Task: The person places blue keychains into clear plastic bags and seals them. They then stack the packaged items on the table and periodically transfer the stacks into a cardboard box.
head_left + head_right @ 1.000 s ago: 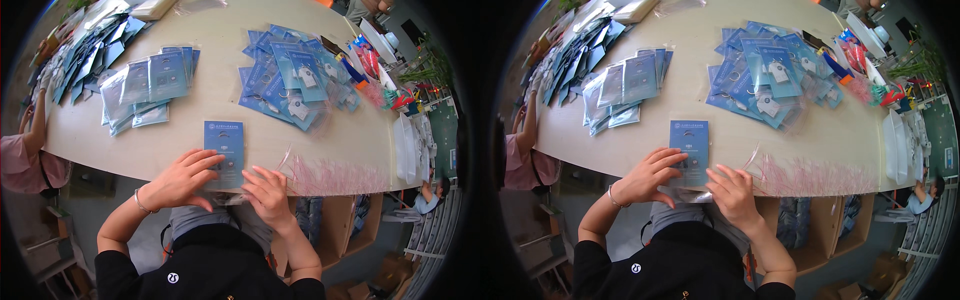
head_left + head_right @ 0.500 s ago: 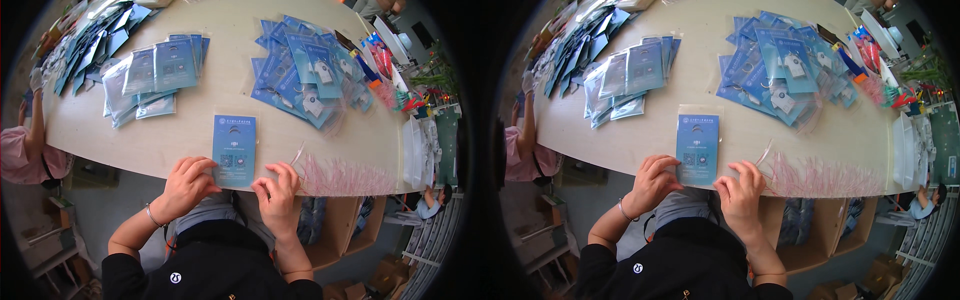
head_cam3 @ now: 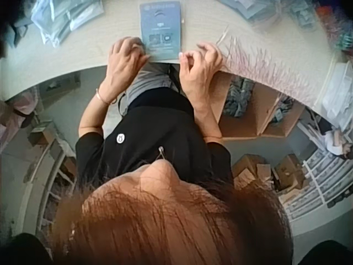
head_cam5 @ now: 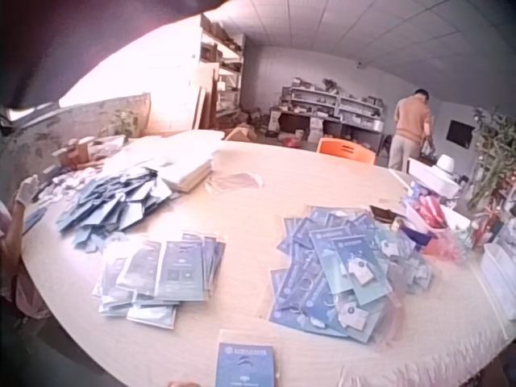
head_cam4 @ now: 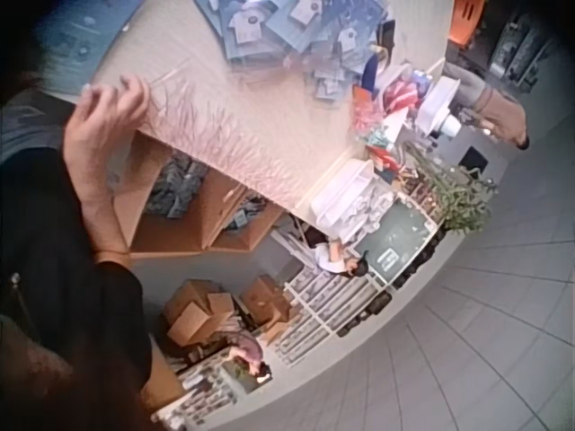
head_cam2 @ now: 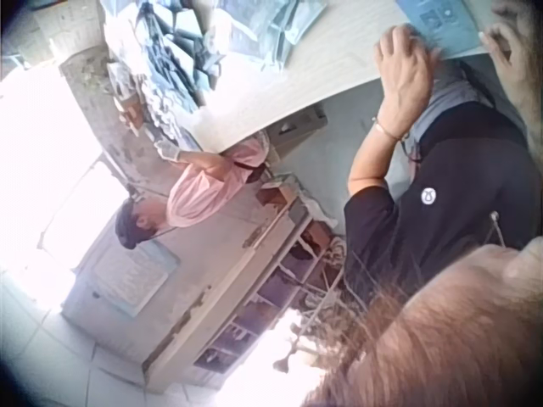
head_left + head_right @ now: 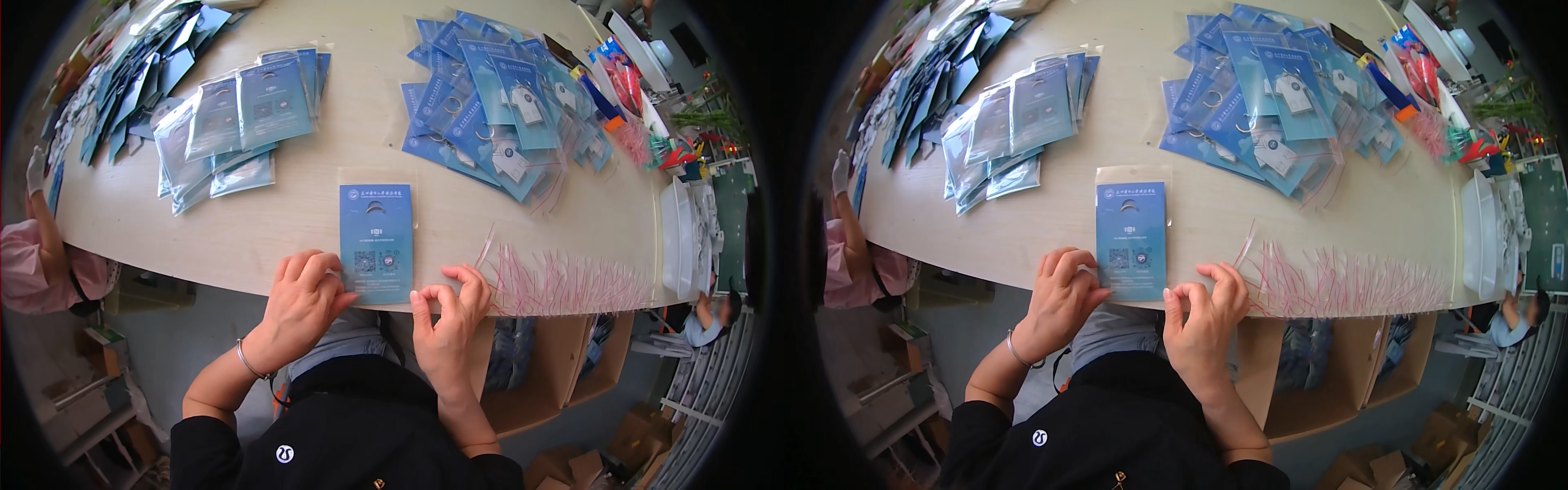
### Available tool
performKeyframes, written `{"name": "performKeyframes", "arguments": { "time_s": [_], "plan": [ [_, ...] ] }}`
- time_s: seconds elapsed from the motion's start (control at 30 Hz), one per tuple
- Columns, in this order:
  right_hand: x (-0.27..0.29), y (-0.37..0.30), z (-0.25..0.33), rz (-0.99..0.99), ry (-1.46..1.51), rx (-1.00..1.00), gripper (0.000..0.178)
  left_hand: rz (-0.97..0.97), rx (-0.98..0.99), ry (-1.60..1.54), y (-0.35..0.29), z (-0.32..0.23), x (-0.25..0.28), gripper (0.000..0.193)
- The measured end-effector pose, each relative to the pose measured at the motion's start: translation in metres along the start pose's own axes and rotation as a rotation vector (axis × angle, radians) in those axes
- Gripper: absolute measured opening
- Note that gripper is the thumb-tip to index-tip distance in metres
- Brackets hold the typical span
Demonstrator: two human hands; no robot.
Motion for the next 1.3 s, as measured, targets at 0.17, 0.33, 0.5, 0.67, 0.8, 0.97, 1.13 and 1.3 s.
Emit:
{"name": "performKeyframes", "arguments": {
  "time_s": [0.17, 0.33, 0.5, 0.67, 0.8, 0.97, 1.13, 1.3],
  "plan": [
    [0.000, 0.000, 0.000, -0.004, 0.013, -0.023, 0.017, 0.001, 0.036, 0.002, 0.004, -0.002, 0.001, 0.021],
    [0.000, 0.000, -0.002, -0.020, 0.013, -0.049, 0.016, 0.018, 0.075, 0.021, 0.007, -0.004, 0.001, 0.021],
    [0.000, 0.002, -0.002, -0.042, 0.037, -0.101, 0.016, -0.003, 0.264, 0.120, 0.009, -0.001, 0.005, 0.020],
    [-0.003, -0.003, 0.003, -0.063, 0.021, -0.037, 0.015, 0.173, -0.228, -0.020, -0.007, -0.029, -0.024, 0.055],
    [0.003, -0.002, 0.004, -0.036, -0.013, -0.004, 0.012, 0.198, -0.313, 0.173, -0.012, -0.035, -0.034, 0.057],
    [0.029, 0.043, 0.026, -0.163, 0.187, 0.042, 0.015, -0.049, -0.475, -0.026, -0.030, -0.021, -0.002, 0.047],
    [-0.029, 0.130, 0.064, -0.167, 0.441, 0.126, 0.018, -0.365, -0.512, 0.323, 0.030, 0.023, 0.087, 0.040],
    [-0.170, 0.207, 0.100, 0.097, 0.346, -0.053, 0.063, -0.028, -0.258, 0.528, 0.084, 0.124, 0.059, 0.047]
  ]
}}
Point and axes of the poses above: each hand's wrist, its own y-axis towards the middle knuckle, its own x-axis out of the back of the hand, z = x × y, the point moved 6 cm from there along y, towards the middle knuckle, and after that the axes turned 14 degrees about -z, right-handed, at the moved point
